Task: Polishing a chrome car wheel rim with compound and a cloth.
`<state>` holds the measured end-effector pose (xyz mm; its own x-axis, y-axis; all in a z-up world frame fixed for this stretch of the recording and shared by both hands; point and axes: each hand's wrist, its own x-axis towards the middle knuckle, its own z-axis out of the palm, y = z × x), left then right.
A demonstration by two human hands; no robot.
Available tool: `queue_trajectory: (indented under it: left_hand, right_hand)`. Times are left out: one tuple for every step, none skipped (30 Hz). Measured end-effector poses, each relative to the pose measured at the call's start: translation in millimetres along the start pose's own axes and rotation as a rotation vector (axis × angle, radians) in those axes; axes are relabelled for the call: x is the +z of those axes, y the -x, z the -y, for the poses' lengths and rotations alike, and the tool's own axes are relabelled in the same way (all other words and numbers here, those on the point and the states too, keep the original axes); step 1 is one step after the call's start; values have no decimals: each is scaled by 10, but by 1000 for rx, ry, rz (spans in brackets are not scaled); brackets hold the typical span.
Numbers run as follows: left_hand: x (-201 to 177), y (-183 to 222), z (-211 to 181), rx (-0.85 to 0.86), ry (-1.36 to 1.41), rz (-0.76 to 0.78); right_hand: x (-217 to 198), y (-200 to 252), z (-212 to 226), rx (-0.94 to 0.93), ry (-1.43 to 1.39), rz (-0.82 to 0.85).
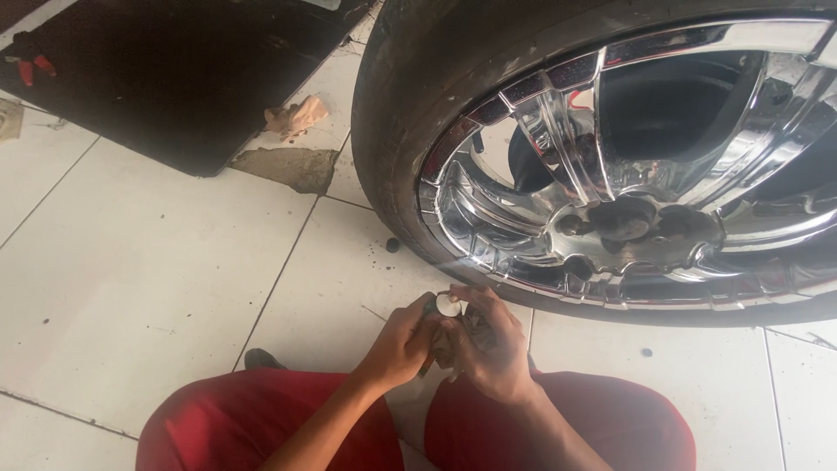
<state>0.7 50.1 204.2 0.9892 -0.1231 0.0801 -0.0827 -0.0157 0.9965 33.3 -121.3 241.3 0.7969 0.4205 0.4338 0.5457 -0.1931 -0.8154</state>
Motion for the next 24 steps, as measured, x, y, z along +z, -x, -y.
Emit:
queue_trajectory:
  left_hand:
    - [2,3,49,13,5,9]
    - [1,3,96,26,9,18]
    - [2,9,81,28,9,17]
    - [2,16,67,35,28,24]
    - [2,23,54,42,47,31]
    - [0,27,2,43,48,30]
    - [-3,29,-49,8,57,32]
    - [-3,35,-98,-28,68,34]
    - [-4,36,-107,-27,69,33]
    - [-7,32,-118,-46,65,35]
    - [-11,28,-130,-64,60,37]
    - [-21,26,-88,-63,61,39]
    - [-31,24,-47,-39,41,32]
    - [-36,19,-5,-16,23,26]
    - [-39,32,16,-14,27,28]
    - [-44,38,36,28,-2,2]
    - [-50,44,56,71,-32,-25]
    - [-63,44,39,77,-29,-20]
    - [-76,42,22,80,7,-42]
    - [-84,34,6,85,43,-63]
    - [-106,25,12,91,47,-58]
    - [-126,28,19,96,100,-72]
    - [-147,31,27,100,153,-86]
    - [-162,30,44,102,155,-82]
  right_hand:
    - [-2,5,7,-40,43,-12]
    - [-4,4,15,-81,85,-23]
    - [-7,22,-14,-83,85,-22]
    - [-9,41,-43,-45,22,-10]
    - [-10,59,-73,-7,-42,2]
    - [-7,73,-86,-8,-41,3]
    - [-5,87,-100,3,-61,2]
    - [-3,105,-114,16,-81,1]
    - [-13,77,-52,16,-80,2]
    - [-24,43,11,68,-169,35]
    - [-35,10,74,121,-257,67]
    - [-58,-13,156,121,-254,66]
    - [-80,-37,238,249,-301,68]
    - [-106,-60,322,378,-347,69]
    - [-129,-52,316,378,-342,68]
    - [-152,-50,308,313,-351,74]
    - [-175,-49,302,248,-360,81]
    - [-180,-46,254,246,-354,76]
    - [-188,-45,208,277,-418,29]
    - [-203,-46,157,306,-480,-17]
    - [-248,-210,259,303,-473,-21]
    - [-291,-369,365,289,-142,-28]
    - [-332,-529,470,272,188,-34]
    - [-335,-583,433,273,192,-38]
